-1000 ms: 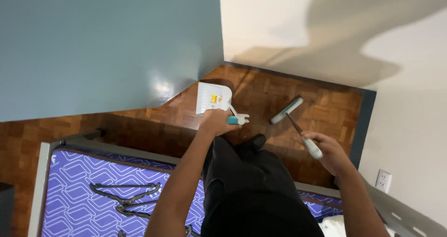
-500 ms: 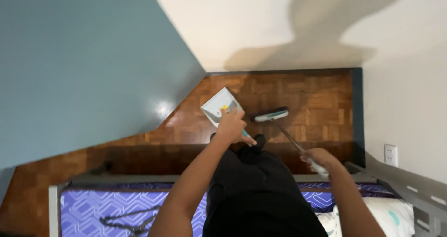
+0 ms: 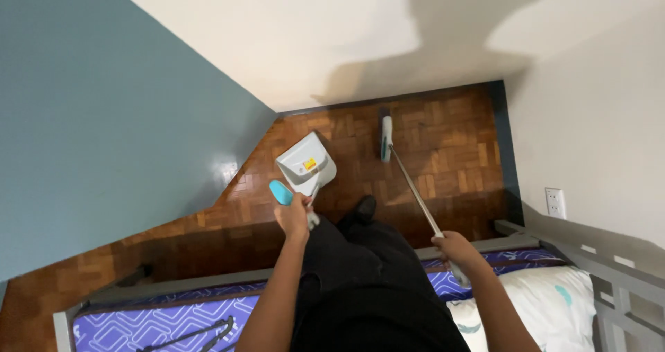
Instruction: The person sweeps a wooden floor in a bedroom using a broom and dustpan. They move around the room, sweeping debris into the dustpan and navigating around a bed with a blue patterned sheet and a wardrobe.
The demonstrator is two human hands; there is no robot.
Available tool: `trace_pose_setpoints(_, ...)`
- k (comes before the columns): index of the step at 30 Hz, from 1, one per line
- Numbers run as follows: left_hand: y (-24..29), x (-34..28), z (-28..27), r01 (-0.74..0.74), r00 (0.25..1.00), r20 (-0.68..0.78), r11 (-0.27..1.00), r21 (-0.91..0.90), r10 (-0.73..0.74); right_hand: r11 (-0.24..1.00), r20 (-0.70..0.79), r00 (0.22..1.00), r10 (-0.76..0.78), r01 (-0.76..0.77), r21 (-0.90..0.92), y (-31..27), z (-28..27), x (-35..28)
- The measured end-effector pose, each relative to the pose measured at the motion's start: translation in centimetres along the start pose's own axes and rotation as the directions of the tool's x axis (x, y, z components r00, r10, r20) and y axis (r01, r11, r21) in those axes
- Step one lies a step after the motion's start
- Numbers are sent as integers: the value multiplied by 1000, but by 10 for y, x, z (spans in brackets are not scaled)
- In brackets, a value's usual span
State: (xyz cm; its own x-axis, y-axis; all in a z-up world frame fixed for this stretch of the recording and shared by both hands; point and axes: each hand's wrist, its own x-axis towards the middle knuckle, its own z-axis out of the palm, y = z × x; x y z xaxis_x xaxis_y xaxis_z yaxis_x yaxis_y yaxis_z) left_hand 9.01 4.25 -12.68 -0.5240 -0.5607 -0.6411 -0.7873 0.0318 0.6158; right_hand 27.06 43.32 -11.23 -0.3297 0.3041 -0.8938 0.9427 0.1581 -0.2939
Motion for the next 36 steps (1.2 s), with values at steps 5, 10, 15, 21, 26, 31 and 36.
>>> trace_pose_setpoints(5,89,-65,-41,-140,971,200,990,35,130,991,-6,994,105,-104,78,-15,-29,-71)
trace_pose_setpoints(10,82,-64,-63,-434,822,500,868,240,272,986,-8,990,138,-137,91,17,-60,-81)
trace_pose_setpoints(15,150,-103,-77,-713,604,775,559,422,186,887,77,972,222,-234,397,60,-52,-126)
trace_pose_setpoints(21,166,-85,-33,-941,299,903,-61,332,309,816,-75,939,336,-251,520,72,-15,-150)
trace_pose_setpoints(26,187,-81,44,-956,4,989,-291,46,145,524,17,933,359,-217,823,99,34,-138)
trace_pose_setpoints(31,224,-134,146,-921,-85,995,-384,-59,50,383,25,922,386,-185,905,72,30,-167)
trace_pose_setpoints(36,246,-195,254,-911,37,993,-412,-14,-115,183,24,930,366,-97,978,96,27,-153)
